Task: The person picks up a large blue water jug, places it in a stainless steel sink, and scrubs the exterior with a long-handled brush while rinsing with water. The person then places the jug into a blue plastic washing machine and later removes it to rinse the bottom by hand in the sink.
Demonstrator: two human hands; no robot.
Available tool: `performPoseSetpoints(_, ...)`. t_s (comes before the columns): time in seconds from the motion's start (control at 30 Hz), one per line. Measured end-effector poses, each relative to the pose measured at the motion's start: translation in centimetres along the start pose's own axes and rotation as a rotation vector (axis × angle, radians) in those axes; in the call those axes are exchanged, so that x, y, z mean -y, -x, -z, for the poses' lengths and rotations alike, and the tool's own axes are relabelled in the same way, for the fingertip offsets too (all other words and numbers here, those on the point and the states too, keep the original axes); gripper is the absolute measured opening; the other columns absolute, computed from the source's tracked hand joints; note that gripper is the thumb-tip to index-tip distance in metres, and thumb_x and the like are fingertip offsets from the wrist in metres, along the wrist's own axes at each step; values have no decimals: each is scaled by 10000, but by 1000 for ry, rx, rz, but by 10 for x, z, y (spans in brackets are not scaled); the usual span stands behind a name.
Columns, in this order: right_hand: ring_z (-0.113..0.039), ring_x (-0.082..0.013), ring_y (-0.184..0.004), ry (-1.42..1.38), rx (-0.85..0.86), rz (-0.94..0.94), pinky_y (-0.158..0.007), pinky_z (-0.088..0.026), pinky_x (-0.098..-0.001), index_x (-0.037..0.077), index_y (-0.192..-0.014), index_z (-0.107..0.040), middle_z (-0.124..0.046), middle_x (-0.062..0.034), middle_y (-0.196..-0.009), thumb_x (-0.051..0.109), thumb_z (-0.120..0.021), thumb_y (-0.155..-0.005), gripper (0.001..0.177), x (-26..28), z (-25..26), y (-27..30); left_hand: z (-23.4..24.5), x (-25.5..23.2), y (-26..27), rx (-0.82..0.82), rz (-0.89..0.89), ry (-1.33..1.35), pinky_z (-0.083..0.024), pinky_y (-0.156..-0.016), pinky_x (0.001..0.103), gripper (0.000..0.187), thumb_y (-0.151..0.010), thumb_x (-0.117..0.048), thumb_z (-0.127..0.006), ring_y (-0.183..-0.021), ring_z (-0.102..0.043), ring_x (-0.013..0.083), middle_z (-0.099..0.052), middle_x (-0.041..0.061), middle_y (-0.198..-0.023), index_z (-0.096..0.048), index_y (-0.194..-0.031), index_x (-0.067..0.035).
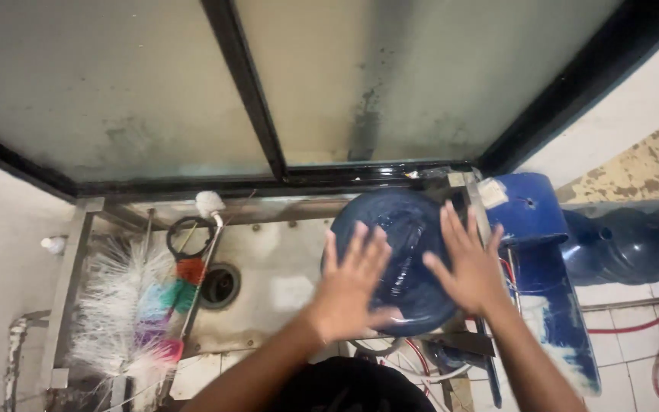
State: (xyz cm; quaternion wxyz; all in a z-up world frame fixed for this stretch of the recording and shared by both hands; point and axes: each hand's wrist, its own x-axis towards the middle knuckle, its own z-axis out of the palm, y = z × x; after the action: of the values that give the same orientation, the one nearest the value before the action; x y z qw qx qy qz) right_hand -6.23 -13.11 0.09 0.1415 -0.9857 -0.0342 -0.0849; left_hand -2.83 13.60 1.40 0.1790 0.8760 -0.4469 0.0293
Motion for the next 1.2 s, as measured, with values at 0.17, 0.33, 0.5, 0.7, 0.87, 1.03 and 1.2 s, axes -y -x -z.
performPoseSetpoints(0.17,-46,-418,-1547,37,379,-8,-1077,52,-810,188,-1565,-339,-166,-10,-1701,808,-407,-848,950,47,2,-125,-13,-48,8,92,-219,34,-73,-1261,583,1163,-819,-720,-616,-1568,-118,491,-237,311,-1661,-285,-1569,104)
performPoseSetpoints(0.33,-232,-358,-1512,204,684,377,-1048,101,-883,220,-1405,-594,-429,-66,-1558,852,-419,-794,896,152,-27,-149,-56,-75,-11,334,-412,-33,-153,-1332,505,936,-835,-569,-654,-1594,-269,383,-407,180,-1648,-438,-1566,-27)
performPoseSetpoints(0.5,-545,-296,-1363,42,807,740,-1236,-64,-719,191,-1277,-713,-701,-67,-1288,704,-485,-853,704,177,-46,-100,-108,-32,-70,-88,-441,131,-157,-1285,601,782,-910,-578,-590,-1582,-242,362,-405,126,-1645,-462,-1547,-143)
performPoseSetpoints(0.7,-497,-391,-1427,-598,472,592,-1226,-319,-578,128,-1483,-515,-542,-160,-1538,537,-457,-1083,576,132,7,-57,-76,2,-128,13,-134,-100,-114,-1051,920,770,-846,-743,-487,-1501,-313,292,-458,17,-1564,-545,-1435,-251)
performPoseSetpoints(0.87,-213,-456,-1507,-156,-154,303,-1184,-72,-696,127,-1546,-367,-225,-229,-1623,488,-552,-965,709,120,35,28,-10,39,-150,138,230,-19,-191,-981,881,986,-772,-878,-430,-1445,-305,393,-428,139,-1537,-556,-1425,-149)
performPoseSetpoints(1.03,18,-408,-1548,-77,41,-200,-1128,11,-750,203,-1612,-205,-14,-159,-1698,443,-555,-905,825,44,-13,46,5,62,-142,255,546,-215,-443,-880,661,1078,-744,-935,-366,-1195,-561,445,-563,241,-1360,-564,-1393,-97)
performPoseSetpoints(1.2,-454,-382,-1443,-548,-146,-512,-1190,-347,-509,154,-1522,-475,-505,-191,-1533,409,-553,-1006,581,-48,-30,21,16,88,-77,338,489,184,-547,-873,456,873,-904,-795,-284,-871,-752,364,-766,192,-780,-790,-926,-83)
